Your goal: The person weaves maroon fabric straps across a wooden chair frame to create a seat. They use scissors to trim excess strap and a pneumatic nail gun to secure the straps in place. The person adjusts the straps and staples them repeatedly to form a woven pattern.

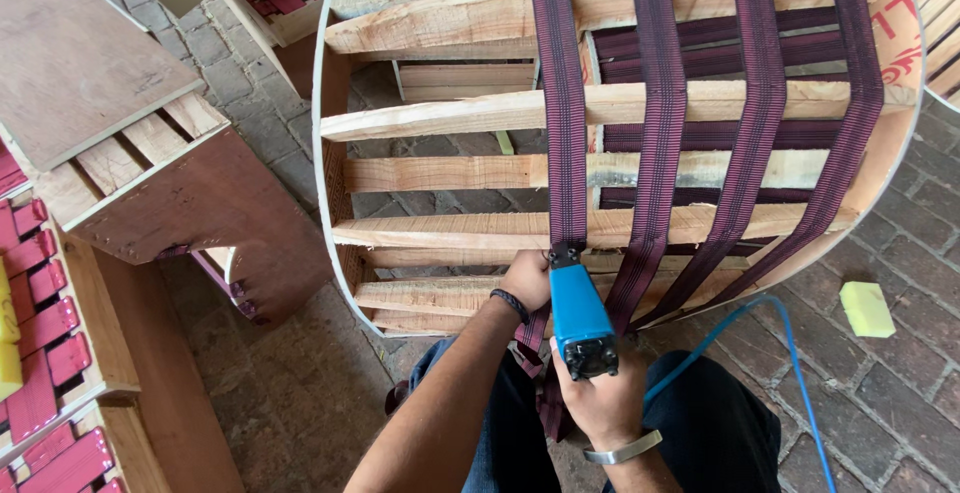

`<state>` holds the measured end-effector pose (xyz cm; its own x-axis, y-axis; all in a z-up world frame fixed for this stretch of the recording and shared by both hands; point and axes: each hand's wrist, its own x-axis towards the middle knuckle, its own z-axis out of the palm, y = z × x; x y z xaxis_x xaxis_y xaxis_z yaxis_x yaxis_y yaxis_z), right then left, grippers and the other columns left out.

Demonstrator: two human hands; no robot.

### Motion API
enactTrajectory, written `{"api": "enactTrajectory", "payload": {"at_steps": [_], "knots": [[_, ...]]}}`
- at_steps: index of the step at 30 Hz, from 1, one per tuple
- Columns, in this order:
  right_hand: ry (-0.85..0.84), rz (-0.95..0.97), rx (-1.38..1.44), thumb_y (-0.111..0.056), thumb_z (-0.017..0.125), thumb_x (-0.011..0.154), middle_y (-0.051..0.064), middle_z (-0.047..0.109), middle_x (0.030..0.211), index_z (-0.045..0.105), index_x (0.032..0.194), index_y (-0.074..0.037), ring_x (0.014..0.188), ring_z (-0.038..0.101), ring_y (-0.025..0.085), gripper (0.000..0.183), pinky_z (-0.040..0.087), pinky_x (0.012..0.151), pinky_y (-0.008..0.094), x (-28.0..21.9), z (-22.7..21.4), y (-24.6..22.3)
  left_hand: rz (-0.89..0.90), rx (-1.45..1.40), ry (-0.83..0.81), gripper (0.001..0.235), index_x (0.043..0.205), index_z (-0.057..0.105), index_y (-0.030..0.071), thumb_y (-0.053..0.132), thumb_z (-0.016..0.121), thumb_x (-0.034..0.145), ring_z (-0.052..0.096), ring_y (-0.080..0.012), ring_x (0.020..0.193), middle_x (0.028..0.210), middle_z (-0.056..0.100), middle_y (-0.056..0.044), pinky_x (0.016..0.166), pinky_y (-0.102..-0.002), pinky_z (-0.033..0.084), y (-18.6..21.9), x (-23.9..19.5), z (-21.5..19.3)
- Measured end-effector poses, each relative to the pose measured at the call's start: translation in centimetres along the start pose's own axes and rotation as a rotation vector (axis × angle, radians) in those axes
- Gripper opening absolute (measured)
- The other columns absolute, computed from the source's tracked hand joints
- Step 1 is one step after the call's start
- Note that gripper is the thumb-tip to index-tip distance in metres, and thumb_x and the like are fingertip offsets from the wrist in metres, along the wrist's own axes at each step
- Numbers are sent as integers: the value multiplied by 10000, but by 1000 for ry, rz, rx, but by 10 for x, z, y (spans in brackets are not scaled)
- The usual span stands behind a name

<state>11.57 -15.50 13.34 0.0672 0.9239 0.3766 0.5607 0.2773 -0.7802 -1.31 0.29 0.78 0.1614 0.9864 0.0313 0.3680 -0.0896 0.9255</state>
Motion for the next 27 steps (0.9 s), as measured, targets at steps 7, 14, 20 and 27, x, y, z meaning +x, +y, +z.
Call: {"api": "enactTrajectory", "payload": {"at_steps": [7, 14, 20, 27], "knots": [[8, -69, -20, -180, 783, 822, 71, 740, 683, 694, 772, -43, 610, 748, 180, 171, 582, 519, 317, 3, 7, -6, 55, -136, -46, 253, 1099, 773, 114, 265, 696, 911, 758, -198, 946, 1019, 797, -108, 848, -331, 587, 10, -2, -5], [24, -30, -49, -189, 793, 795, 90, 732, 682, 678, 778, -25, 619, 741, 206, 201, 571, 536, 339, 1, 3, -10, 50, -96, -9, 243, 1056, 774, 82, 262, 701, 910, 767, -216, 878, 949, 786, -143, 792, -336, 594, 6, -1, -3], [75, -29, 162, -187, 779, 811, 51, 706, 780, 659, 968, 0, 659, 688, 166, 273, 555, 582, 309, 31, -32, -34, 105, -89, 50, 336, 924, 745, 24, 307, 599, 1033, 710, -246, 731, 817, 744, -177, 703, -380, 564, 8, 2, 4], [-242, 97, 152, -176, 757, 826, 24, 684, 685, 611, 932, -38, 538, 676, 126, 227, 582, 506, 292, 153, -75, -81, 74, -142, 71, 395, 822, 735, 33, 343, 618, 1036, 672, -206, 654, 717, 708, -121, 680, -358, 548, 23, -5, 3]]}}
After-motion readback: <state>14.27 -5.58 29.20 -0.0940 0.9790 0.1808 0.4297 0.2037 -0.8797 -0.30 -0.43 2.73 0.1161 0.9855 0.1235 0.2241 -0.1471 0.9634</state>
